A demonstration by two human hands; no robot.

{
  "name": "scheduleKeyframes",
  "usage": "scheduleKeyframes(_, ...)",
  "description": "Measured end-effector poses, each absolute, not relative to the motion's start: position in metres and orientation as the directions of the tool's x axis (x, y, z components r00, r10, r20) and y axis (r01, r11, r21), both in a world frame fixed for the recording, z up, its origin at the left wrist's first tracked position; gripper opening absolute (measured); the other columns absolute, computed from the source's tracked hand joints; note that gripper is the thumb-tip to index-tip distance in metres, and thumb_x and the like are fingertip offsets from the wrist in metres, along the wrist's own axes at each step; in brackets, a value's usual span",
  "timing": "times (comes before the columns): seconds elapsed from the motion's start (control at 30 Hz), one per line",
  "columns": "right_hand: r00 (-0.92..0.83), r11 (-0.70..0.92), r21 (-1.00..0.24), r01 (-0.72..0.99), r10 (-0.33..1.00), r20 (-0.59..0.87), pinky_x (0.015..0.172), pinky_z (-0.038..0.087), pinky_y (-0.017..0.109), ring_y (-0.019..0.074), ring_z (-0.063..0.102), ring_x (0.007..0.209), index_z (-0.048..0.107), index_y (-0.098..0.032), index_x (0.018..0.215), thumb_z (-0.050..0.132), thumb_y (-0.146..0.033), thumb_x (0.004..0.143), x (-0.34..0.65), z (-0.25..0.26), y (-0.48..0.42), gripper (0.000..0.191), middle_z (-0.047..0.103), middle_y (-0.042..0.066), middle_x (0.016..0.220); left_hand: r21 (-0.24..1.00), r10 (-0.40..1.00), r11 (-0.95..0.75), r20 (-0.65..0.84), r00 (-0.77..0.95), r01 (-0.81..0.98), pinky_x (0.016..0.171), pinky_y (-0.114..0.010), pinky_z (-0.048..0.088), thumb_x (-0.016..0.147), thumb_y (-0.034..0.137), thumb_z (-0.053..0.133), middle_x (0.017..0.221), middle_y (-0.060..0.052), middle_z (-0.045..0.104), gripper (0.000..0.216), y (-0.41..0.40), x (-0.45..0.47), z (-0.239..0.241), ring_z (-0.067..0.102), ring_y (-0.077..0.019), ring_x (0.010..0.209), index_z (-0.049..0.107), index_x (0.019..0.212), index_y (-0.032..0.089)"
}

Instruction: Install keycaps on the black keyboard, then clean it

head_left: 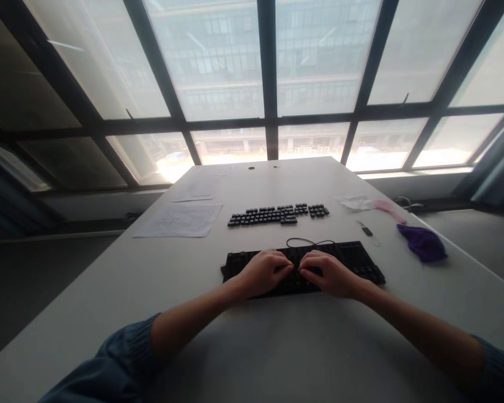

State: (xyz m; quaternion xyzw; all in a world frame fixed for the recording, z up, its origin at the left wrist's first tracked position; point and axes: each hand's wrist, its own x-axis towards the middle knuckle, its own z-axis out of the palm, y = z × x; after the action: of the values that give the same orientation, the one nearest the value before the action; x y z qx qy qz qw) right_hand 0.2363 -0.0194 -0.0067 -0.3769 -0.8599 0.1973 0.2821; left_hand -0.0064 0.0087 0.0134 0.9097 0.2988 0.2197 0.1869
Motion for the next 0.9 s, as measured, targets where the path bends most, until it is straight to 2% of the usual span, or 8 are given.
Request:
scheduleKeyframes(0.1, -0.434, 0.567, -0.563, 0.602, 0.823, 0.365, 0.083, 0.049, 0.032, 0.0195, 0.064, 0.088, 0.074, -0.021, 0.097, 0.059, -0.025, 0.095, 0.243, -0.003, 0.005, 0.016, 0.072, 0.005, 0.094, 0.445, 0.724, -0.685, 0.334, 0.603, 0.576, 0.083, -0.03, 0.049, 0.092, 0.029, 0.066, 0.096, -0.005, 0.077, 0.018, 0.044, -0.009, 0.02, 0.066, -0.0197, 0.089, 0.078, 0.103, 0.022)
scheduleKeyframes(0.2, -0.332, 0.481, -0.5, 0.72, 0.872, 0.361, 0.084, 0.049, 0.032, 0.0187, 0.065, 0.084, 0.074, -0.019, 0.106, 0.061, -0.023, 0.093, 0.246, 0.001, 0.046, 0.019, 0.072, 0.006, 0.098, 0.349, 0.77, -0.635, 0.354, 0.53, 0.689, 0.084, -0.031, 0.049, 0.09, 0.029, 0.066, 0.097, -0.005, 0.077, 0.018, 0.092, -0.004, 0.02, 0.067, -0.0199, 0.087, 0.079, 0.101, 0.022)
scheduleKeyframes(0.3, -0.317, 0.436, -0.347, 0.83, 0.882, 0.349, 0.091, 0.047, 0.031, 0.0207, 0.065, 0.095, 0.075, -0.017, 0.111, 0.062, -0.02, 0.091, 0.241, 0.002, 0.09, 0.023, 0.071, 0.009, 0.106, 0.188, 0.8, -0.579, 0.321, 0.507, 0.794, 0.087, -0.032, 0.049, 0.091, 0.027, 0.065, 0.099, -0.006, 0.076, 0.017, 0.134, 0.008, 0.016, 0.066, -0.0225, 0.095, 0.081, 0.098, 0.024)
scheduleKeyframes(0.4, -0.366, 0.43, -0.17, 0.887, 0.878, 0.31, 0.093, 0.046, 0.031, 0.0228, 0.062, 0.106, 0.075, -0.017, 0.111, 0.058, -0.021, 0.095, 0.233, 0.0, 0.121, 0.023, 0.069, 0.011, 0.111, 0.118, 0.799, -0.574, 0.299, 0.522, 0.81, 0.087, -0.034, 0.049, 0.089, 0.024, 0.067, 0.097, -0.008, 0.074, 0.015, 0.157, 0.021, 0.011, 0.063, -0.0255, 0.098, 0.081, 0.095, 0.022)
scheduleKeyframes(0.47, -0.397, 0.441, -0.11, 0.891, 0.873, 0.283, 0.091, 0.046, 0.03, 0.0239, 0.061, 0.108, 0.076, -0.018, 0.106, 0.057, -0.021, 0.096, 0.228, -0.003, 0.133, 0.021, 0.068, 0.011, 0.11, 0.092, 0.787, -0.589, 0.29, 0.544, 0.803, 0.087, -0.035, 0.049, 0.089, 0.024, 0.067, 0.096, -0.009, 0.073, 0.015, 0.162, 0.026, 0.006, 0.06, -0.0263, 0.099, 0.082, 0.09, 0.022)
scheduleKeyframes(0.73, -0.481, 0.504, -0.045, 0.862, 0.844, 0.236, 0.088, 0.045, 0.031, 0.0264, 0.057, 0.105, 0.076, -0.016, 0.09, 0.057, -0.016, 0.093, 0.221, -0.014, 0.148, 0.019, 0.068, 0.015, 0.107, 0.04, 0.765, -0.621, 0.247, 0.594, 0.783, 0.087, -0.037, 0.047, 0.09, 0.02, 0.061, 0.094, -0.012, 0.07, 0.021, 0.168, 0.035, -0.008, 0.055, -0.0269, 0.1, 0.081, 0.082, 0.019)
scheduleKeyframes(0.9, -0.493, 0.519, -0.064, 0.852, 0.838, 0.234, 0.09, 0.043, 0.03, 0.0241, 0.058, 0.103, 0.077, -0.017, 0.091, 0.057, -0.014, 0.093, 0.223, -0.016, 0.149, 0.02, 0.07, 0.013, 0.105, 0.077, 0.767, -0.626, 0.241, 0.595, 0.776, 0.087, -0.037, 0.048, 0.088, 0.013, 0.059, 0.09, -0.012, 0.072, 0.023, 0.165, 0.037, -0.01, 0.058, -0.0266, 0.099, 0.08, 0.079, 0.017)
